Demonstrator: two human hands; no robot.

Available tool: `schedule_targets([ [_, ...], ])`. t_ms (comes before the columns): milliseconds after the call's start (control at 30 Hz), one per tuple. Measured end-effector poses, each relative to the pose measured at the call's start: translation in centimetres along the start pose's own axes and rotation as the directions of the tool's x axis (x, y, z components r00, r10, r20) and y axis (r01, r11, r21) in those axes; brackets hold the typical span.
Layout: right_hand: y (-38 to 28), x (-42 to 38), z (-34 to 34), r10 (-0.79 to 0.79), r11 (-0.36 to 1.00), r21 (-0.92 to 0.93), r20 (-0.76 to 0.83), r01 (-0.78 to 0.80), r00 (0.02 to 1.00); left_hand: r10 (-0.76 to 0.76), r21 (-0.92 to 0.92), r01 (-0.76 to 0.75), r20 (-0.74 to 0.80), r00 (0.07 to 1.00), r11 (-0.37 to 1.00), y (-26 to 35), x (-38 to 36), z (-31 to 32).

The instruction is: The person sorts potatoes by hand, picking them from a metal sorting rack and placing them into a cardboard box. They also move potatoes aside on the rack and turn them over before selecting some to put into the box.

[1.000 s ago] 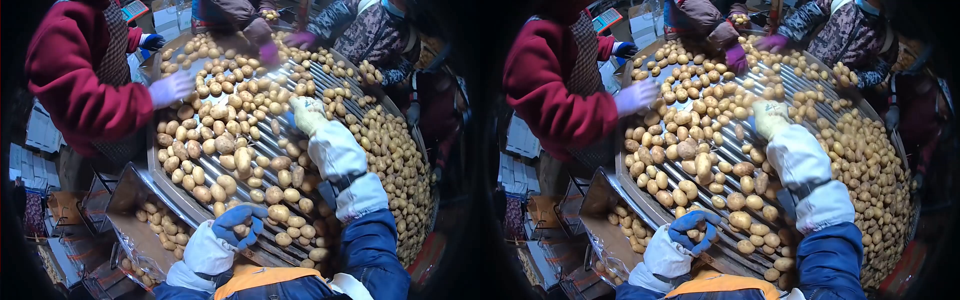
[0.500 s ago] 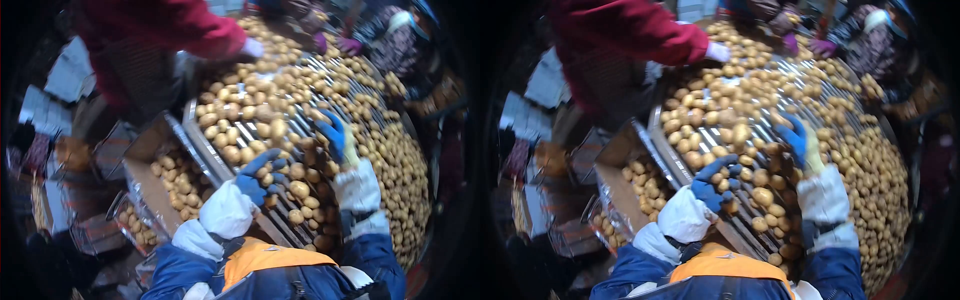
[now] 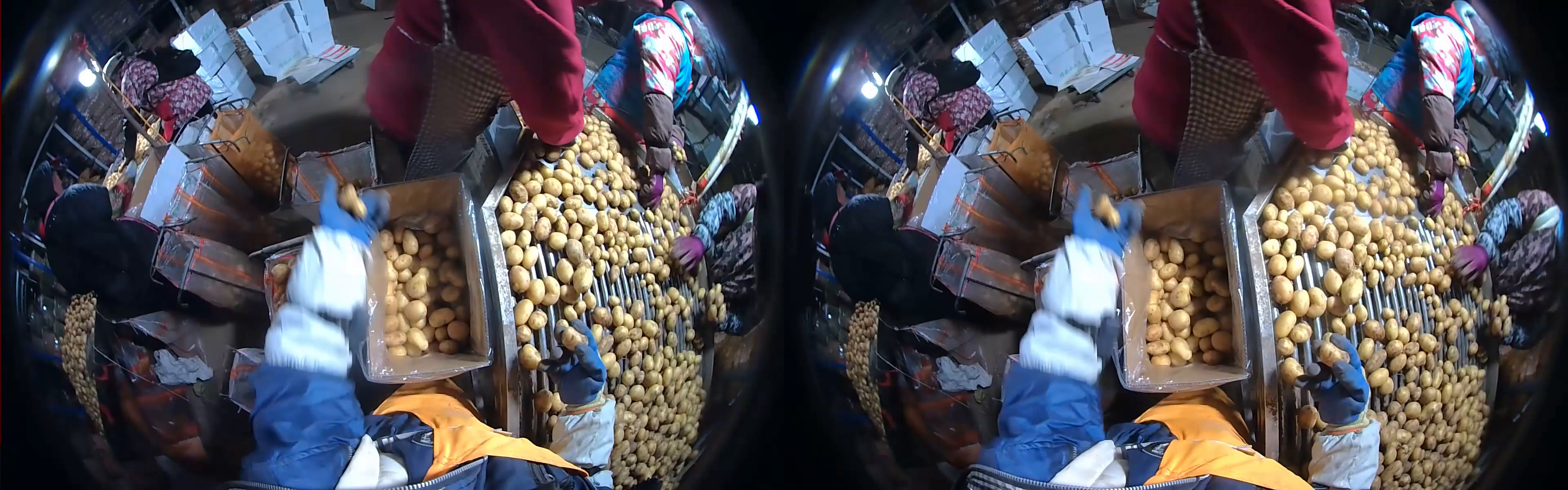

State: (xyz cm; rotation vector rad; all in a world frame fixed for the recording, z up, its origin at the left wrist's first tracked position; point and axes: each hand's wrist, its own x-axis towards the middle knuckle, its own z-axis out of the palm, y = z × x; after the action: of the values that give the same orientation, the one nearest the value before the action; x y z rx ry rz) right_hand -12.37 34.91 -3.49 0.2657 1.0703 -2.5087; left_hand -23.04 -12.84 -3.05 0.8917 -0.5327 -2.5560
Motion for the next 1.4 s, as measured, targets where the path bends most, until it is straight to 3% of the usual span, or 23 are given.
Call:
schedule_targets([
  [67, -0.5, 0.1, 0.9, -0.003, 0.998, -0.059, -0.044, 0.000, 0.999, 0.048, -0.023, -0.055, -0.252, 0.967, 0.998, 1.3, 2.0, 0.0],
  [100, -0.9, 0.7, 1.3, -0.061, 0.988, -0.145, -0.037, 0.055, 0.997, -0.112, -0.043, 0.128, 0.263, 0.958, 0.991, 0.9, 5.3, -3.2],
  [167, -0.3, 1.5, 2.2, -0.117, 0.948, -0.299, -0.013, 0.108, 0.993, -0.184, 0.038, 0.341, 0.894, 0.409, 0.939, -2.8, 9.2, -8.2],
  [200, 0.1, 2.5, 3.0, -0.178, 0.909, -0.389, -0.039, 0.150, 0.983, -0.181, 0.325, -0.085, 0.704, 0.686, 0.942, -5.0, 4.2, -8.2],
  [233, 0.5, 3.7, 3.9, -0.236, 0.858, -0.479, -0.052, 0.183, 0.970, -0.297, 0.477, 0.000, 0.548, 0.782, 0.879, -6.8, -2.7, -6.8],
  [333, 3.1, 4.3, 10.6, -0.215, 0.480, -0.824, 0.222, 0.301, 0.951, -0.521, 0.361, 0.406, 0.323, 0.790, 0.840, -10.9, -12.8, -7.4],
  [433, 4.7, 3.8, 12.4, 0.021, -0.077, -0.809, 0.583, 0.582, 0.812, -0.557, 0.252, 0.499, 0.291, 0.778, 0.829, -10.8, -16.3, -8.7],
  [500, 5.9, 2.5, 12.5, -0.023, 0.380, -0.858, 0.365, 0.346, 0.931, -0.447, 0.256, 0.377, 0.326, 0.833, 0.890, -8.3, -17.0, -10.2],
  [567, 6.1, 4.3, 6.6, -0.083, 0.356, -0.857, 0.369, 0.373, 0.926, 0.104, 0.374, -0.322, 0.500, 0.860, 0.870, -3.0, -19.3, -16.9],
  [600, 6.1, 3.9, 5.6, -0.100, 0.394, -0.855, 0.324, 0.336, 0.941, 0.071, 0.488, -0.325, 0.468, 0.881, 0.810, 1.2, -20.6, -16.9],
  [667, 5.0, 3.0, 3.3, -0.199, 0.383, -0.861, 0.278, 0.336, 0.940, -0.074, 0.445, 0.110, -0.099, 0.992, 0.889, 7.7, -17.8, -26.8],
  [700, 4.8, 2.3, 2.8, -0.251, 0.379, -0.879, 0.203, 0.289, 0.946, 0.002, 0.448, -0.107, 0.229, 0.973, 0.888, 9.7, -22.3, -21.1],
  [733, 4.5, 1.3, 3.2, -0.329, 0.327, -0.883, 0.229, 0.338, 0.916, 0.466, 0.823, -0.387, 0.172, 0.868, 0.417, 11.4, -20.0, -32.8],
  [833, 4.6, 0.8, -0.1, -0.461, 0.169, -0.933, 0.209, 0.317, 0.862, 0.044, 0.763, -0.142, 0.147, 0.988, 0.630, 17.1, -17.0, -48.8],
  [900, 1.8, -0.6, 1.1, -0.412, -0.347, -0.917, 0.339, 0.198, 0.846, 0.508, 0.916, 0.237, -0.379, 0.773, 0.323, 16.1, -18.2, -47.2],
  [933, 0.6, -0.8, 0.2, -0.437, -0.378, -0.914, 0.315, 0.146, 0.843, 0.620, 0.948, 0.005, -0.213, 0.755, 0.320, 14.6, -17.1, -46.8],
  [967, -0.4, -0.5, -0.9, -0.454, -0.407, -0.907, 0.300, 0.104, 0.839, 0.701, 0.999, 0.050, -0.036, 0.712, 0.001, 13.9, -14.7, -45.6],
  [1033, -3.4, 0.9, -4.7, -0.527, -0.396, -0.903, 0.077, -0.164, 0.846, 0.641, 0.893, -0.385, 0.157, 0.751, 0.234, 7.7, -12.9, -35.9],
  [1100, -6.0, 1.5, -9.2, -0.623, -0.356, -0.829, -0.134, -0.431, 0.771, 0.419, 0.839, -0.368, 0.189, 0.888, 0.400, 1.2, -15.4, -21.8],
  [1167, -6.9, 2.2, -13.0, -0.596, -0.261, -0.749, -0.371, -0.609, 0.712, 0.228, 0.838, -0.543, 0.519, 0.824, 0.053, -4.5, -16.1, -15.2],
  [1233, -4.4, 2.8, -11.7, -0.526, -0.382, -0.744, -0.312, -0.548, 0.791, -0.102, 0.917, -0.327, 0.356, 0.929, 0.229, -9.8, -20.6, -6.0],
  [1300, -2.2, 3.1, -9.1, -0.337, -0.448, -0.863, -0.077, -0.232, 0.938, -0.194, 0.243, -0.968, 0.948, 0.252, -0.070, -15.6, -17.7, -3.6],
  [1400, -0.7, -0.5, -2.3, -0.215, -0.482, -0.875, 0.067, -0.046, 0.974, -0.502, 0.012, -0.994, 0.862, 0.068, -0.113, -23.4, -16.6, 1.4],
])
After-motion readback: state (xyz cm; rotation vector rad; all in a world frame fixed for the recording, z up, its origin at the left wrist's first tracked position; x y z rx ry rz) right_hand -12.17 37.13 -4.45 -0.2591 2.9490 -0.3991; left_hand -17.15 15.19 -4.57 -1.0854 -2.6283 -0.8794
